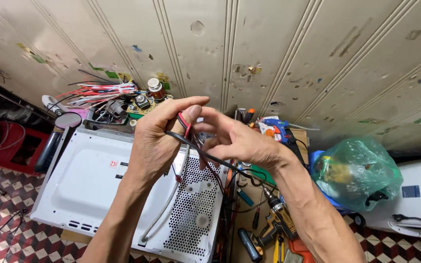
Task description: The recorder is repairing a microwave by unscrewing components, examining internal wiring, and removing the outer casing.
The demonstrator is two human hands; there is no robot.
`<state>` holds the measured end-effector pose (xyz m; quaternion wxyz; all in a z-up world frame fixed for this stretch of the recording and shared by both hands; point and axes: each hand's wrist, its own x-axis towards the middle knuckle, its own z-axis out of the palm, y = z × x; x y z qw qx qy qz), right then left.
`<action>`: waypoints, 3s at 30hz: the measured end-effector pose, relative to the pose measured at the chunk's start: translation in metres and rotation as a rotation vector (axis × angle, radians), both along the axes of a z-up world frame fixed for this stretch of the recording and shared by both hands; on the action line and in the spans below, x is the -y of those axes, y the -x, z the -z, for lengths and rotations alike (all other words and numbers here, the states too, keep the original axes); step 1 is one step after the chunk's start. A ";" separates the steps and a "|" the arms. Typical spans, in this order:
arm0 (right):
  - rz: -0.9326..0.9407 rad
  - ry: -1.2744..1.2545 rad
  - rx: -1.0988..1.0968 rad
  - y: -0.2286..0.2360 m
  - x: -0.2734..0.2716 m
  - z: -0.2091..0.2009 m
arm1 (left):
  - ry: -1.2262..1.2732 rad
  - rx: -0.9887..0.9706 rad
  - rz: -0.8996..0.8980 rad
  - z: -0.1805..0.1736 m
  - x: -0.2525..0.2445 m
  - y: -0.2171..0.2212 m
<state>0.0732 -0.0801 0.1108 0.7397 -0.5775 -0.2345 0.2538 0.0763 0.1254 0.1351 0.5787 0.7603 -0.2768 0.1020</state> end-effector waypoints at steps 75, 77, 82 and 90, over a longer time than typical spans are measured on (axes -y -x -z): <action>0.113 -0.459 -0.355 0.135 -0.268 -0.174 | -0.520 -0.466 -0.980 0.201 -0.322 0.229; -0.087 -0.027 -0.063 0.161 -0.356 -0.176 | -0.365 -0.263 -0.907 0.207 -0.362 0.240; -0.468 0.540 0.475 0.186 -0.507 -0.127 | -0.195 -0.259 -1.176 0.119 -0.447 0.302; -0.590 0.471 0.523 0.177 -0.659 -0.078 | 0.260 0.228 -1.169 0.094 -0.539 0.326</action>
